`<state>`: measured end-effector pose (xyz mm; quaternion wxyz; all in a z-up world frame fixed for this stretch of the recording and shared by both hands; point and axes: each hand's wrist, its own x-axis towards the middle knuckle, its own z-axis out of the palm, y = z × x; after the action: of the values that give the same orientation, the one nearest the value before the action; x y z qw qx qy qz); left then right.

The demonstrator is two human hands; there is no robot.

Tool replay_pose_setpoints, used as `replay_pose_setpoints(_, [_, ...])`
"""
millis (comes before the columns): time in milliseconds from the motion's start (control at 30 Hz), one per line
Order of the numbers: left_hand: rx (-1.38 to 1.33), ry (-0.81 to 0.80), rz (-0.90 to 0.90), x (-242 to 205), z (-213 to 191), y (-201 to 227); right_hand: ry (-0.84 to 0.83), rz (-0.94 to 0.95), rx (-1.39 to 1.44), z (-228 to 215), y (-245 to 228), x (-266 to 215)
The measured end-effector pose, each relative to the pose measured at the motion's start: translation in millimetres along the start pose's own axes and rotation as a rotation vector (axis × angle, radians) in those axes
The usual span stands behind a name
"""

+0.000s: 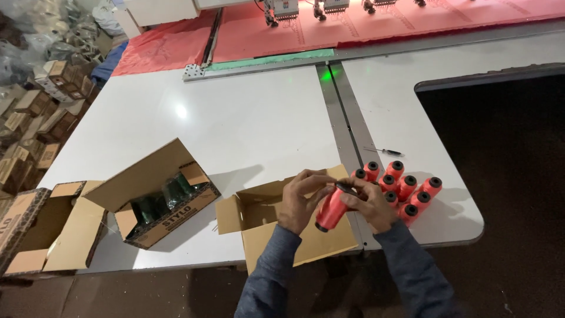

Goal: The person unpacks orange thread spools from a cardboard box and places them on a table. They then move to a row of embroidery machines and thread the orange spools into the machine heads, guiding the thread through the tension mechanisms.

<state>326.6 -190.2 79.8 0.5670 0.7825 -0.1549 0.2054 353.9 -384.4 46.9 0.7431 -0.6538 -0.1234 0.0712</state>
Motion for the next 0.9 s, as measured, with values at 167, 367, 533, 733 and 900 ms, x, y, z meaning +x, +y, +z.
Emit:
replay_pose_setpoints(167, [0.084, -0.009, 0.083, -2, -2, -9, -0.005, 0.004, -0.01, -3, 28, 6])
replay_pose_setpoints(367, [0.532, 0.147, 0.444, -7, 1, -27, 0.102, 0.145, -0.004, 12, 39, 5])
replay_pose_setpoints(533, [0.849, 0.164, 0.619, -9, 0, -29, 0.153, 0.158, -0.005, 14, 55, 11])
replay_pose_setpoints(733, [0.373, 0.145, 0.356, -13, 0, -23, 0.144, 0.285, 0.006, 24, 49, 10])
replay_pose_setpoints(900, [0.069, 0.083, 0.164, -7, -5, -17, 0.039, 0.399, -0.015, 56, -22, -11])
